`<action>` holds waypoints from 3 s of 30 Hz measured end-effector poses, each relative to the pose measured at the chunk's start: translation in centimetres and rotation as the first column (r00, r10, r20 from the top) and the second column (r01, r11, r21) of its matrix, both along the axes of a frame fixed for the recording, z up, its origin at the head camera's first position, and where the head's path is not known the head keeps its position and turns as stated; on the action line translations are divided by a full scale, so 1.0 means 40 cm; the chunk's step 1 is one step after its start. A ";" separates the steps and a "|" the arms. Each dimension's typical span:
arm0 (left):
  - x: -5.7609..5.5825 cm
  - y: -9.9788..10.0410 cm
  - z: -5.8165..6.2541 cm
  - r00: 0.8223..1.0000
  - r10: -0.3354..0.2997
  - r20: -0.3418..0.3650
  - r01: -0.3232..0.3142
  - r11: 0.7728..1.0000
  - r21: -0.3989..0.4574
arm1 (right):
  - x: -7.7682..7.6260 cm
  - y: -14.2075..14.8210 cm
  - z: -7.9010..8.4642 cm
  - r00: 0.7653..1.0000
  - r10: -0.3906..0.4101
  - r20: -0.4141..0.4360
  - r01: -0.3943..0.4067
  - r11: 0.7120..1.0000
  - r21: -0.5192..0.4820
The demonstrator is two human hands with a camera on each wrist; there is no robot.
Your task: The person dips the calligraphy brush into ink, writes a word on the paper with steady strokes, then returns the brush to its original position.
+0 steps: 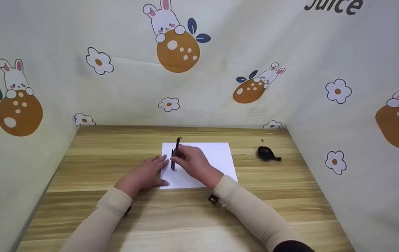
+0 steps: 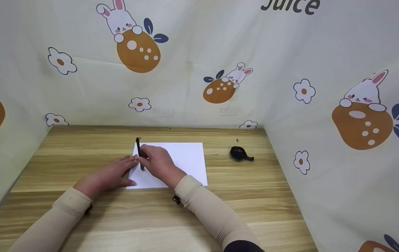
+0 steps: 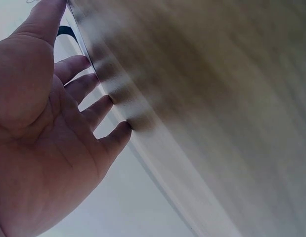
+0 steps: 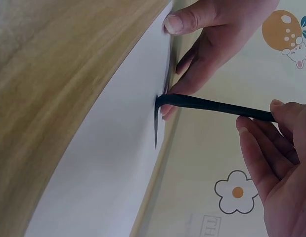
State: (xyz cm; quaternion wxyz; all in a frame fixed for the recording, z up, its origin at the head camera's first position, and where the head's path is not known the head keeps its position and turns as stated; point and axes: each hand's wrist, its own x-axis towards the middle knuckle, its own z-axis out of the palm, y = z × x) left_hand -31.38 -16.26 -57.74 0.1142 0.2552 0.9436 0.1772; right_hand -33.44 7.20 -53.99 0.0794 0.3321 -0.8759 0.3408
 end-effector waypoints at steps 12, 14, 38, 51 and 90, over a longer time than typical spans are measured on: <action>-0.003 -0.002 -0.001 1.000 -0.015 -0.023 0.015 1.000 -0.007 | 0.015 0.004 0.004 1.000 0.027 0.011 -0.027 1.000 0.005; -0.004 -0.001 -0.003 1.000 -0.015 -0.024 0.015 1.000 -0.007 | 0.017 0.004 0.006 0.999 0.029 0.017 -0.029 1.000 0.003; 0.001 0.006 -0.001 1.000 0.022 -0.005 -0.022 0.999 -0.046 | -0.013 0.034 0.059 0.995 -0.081 -0.060 0.068 0.979 -0.194; 0.005 0.008 -0.001 0.999 0.033 0.008 -0.033 0.998 -0.052 | -0.089 0.021 0.009 0.986 -0.157 -0.063 0.139 0.963 -0.231; -0.001 0.005 -0.001 1.000 0.022 0.009 -0.022 0.999 -0.038 | -0.093 0.033 -0.022 0.987 -0.161 0.012 0.161 0.982 -0.101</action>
